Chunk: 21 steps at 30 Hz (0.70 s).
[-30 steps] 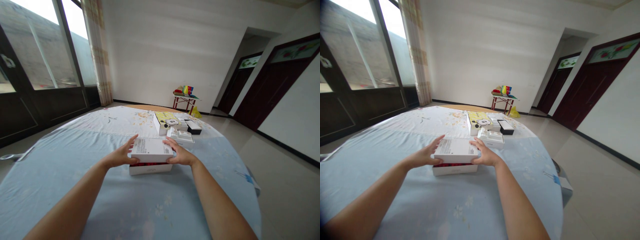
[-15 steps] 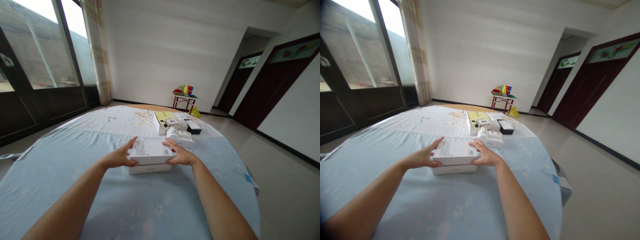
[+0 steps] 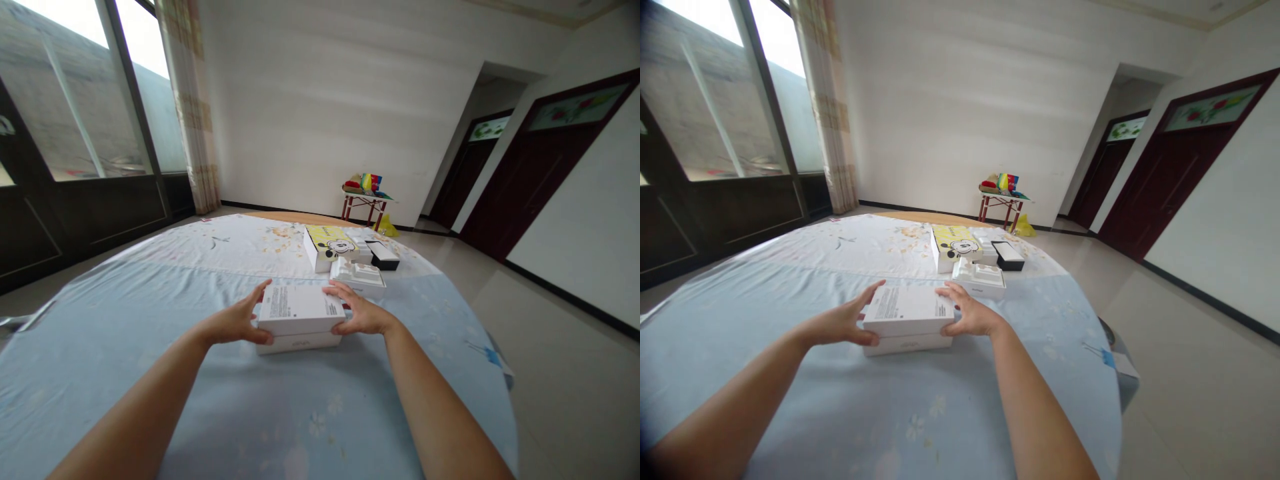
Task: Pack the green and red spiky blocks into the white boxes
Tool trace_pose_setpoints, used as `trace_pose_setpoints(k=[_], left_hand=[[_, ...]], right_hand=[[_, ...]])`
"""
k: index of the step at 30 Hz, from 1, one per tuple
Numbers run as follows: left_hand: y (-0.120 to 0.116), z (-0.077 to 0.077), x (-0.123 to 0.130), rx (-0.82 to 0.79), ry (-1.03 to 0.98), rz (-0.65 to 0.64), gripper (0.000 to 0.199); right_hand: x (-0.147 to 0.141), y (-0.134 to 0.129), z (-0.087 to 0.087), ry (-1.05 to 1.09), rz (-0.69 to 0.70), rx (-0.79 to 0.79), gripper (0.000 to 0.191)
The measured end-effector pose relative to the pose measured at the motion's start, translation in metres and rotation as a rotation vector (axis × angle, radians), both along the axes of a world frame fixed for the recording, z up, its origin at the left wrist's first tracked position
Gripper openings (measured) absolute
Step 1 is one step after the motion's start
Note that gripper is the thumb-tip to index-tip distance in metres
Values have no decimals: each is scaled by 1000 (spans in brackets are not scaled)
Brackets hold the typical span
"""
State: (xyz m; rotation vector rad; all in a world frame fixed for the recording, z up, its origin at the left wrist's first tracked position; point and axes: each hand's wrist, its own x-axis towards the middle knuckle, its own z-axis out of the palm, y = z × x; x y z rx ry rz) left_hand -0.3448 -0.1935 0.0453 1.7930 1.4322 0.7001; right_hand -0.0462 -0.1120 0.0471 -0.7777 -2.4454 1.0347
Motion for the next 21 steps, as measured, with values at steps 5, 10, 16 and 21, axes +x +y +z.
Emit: trace_pose_setpoints(k=[5, 10, 16, 21], left_hand=[[-1, 1, -3, -45, 34, 9, 125], [5, -12, -9, -62, 35, -14, 128], [7, -17, -13, -26, 29, -39, 126], [5, -15, -10, -1, -30, -27, 121]], right_hand=[[7, 5, 0, 101, -22, -105, 104], [27, 33, -9, 357, -399, 4, 63], [66, 67, -39, 165, -919, 324, 41], [81, 76, -65, 37, -961, 361, 44]])
